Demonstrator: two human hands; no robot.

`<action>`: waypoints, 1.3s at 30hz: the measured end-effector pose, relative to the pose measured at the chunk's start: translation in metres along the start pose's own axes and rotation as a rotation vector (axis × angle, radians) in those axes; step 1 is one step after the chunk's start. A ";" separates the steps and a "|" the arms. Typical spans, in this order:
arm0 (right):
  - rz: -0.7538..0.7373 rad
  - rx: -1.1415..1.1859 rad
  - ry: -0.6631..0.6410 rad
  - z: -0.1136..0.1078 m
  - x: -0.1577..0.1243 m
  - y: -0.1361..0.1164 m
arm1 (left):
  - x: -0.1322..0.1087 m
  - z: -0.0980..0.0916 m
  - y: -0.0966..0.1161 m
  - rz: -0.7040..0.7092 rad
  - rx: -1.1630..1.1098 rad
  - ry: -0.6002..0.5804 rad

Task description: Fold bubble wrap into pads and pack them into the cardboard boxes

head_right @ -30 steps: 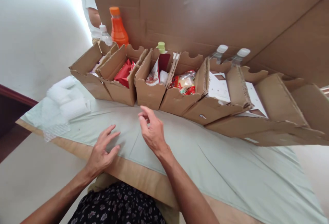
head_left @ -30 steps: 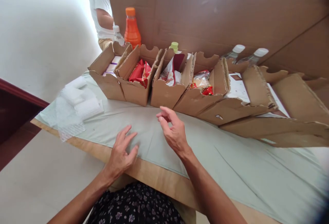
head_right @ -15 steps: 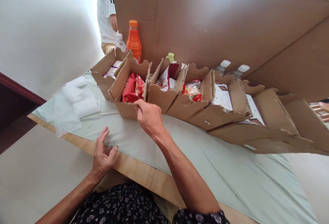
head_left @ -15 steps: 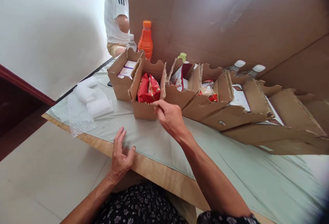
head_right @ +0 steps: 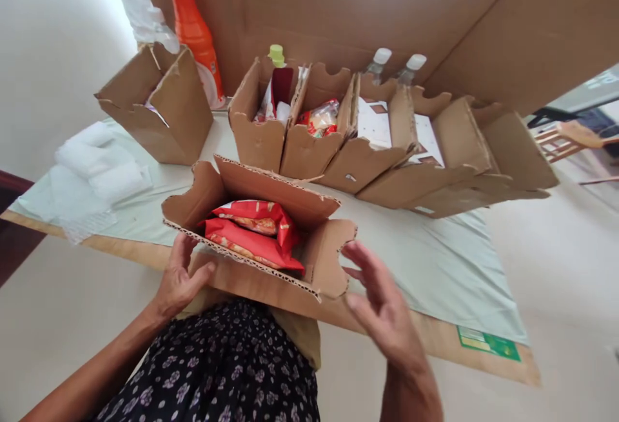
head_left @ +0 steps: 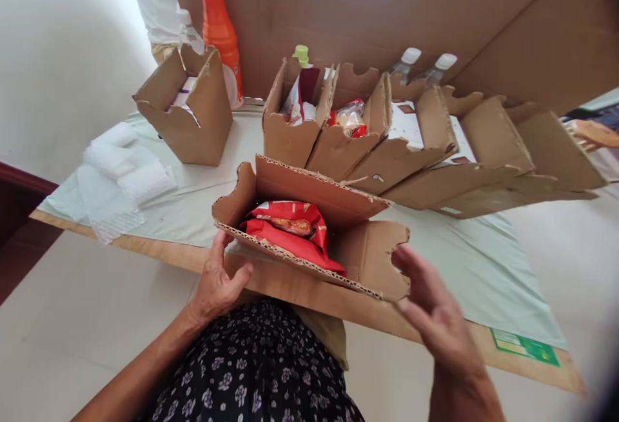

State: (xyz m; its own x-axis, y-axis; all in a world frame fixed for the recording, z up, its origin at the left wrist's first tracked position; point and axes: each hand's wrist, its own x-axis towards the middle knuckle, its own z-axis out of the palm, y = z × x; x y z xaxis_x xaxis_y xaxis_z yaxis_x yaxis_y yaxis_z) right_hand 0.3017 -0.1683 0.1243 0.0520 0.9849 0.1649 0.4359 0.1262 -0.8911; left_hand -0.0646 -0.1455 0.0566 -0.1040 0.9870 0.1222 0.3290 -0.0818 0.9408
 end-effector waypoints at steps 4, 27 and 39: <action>0.037 -0.167 -0.073 0.045 -0.008 0.003 | 0.005 0.010 0.013 -0.100 -0.034 0.022; 0.257 -0.201 0.322 0.078 0.025 0.067 | 0.143 -0.135 -0.046 -0.076 0.791 0.494; 0.027 -0.035 0.604 0.093 0.010 0.040 | 0.071 -0.081 0.030 -0.125 -0.520 0.302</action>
State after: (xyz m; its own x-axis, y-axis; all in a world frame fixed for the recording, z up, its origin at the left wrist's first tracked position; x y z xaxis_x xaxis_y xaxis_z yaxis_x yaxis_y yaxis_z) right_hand 0.2357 -0.1424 0.0508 0.5597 0.7451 0.3628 0.4561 0.0885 -0.8855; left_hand -0.1380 -0.0891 0.1190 -0.3987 0.9170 0.0134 -0.1964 -0.0996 0.9754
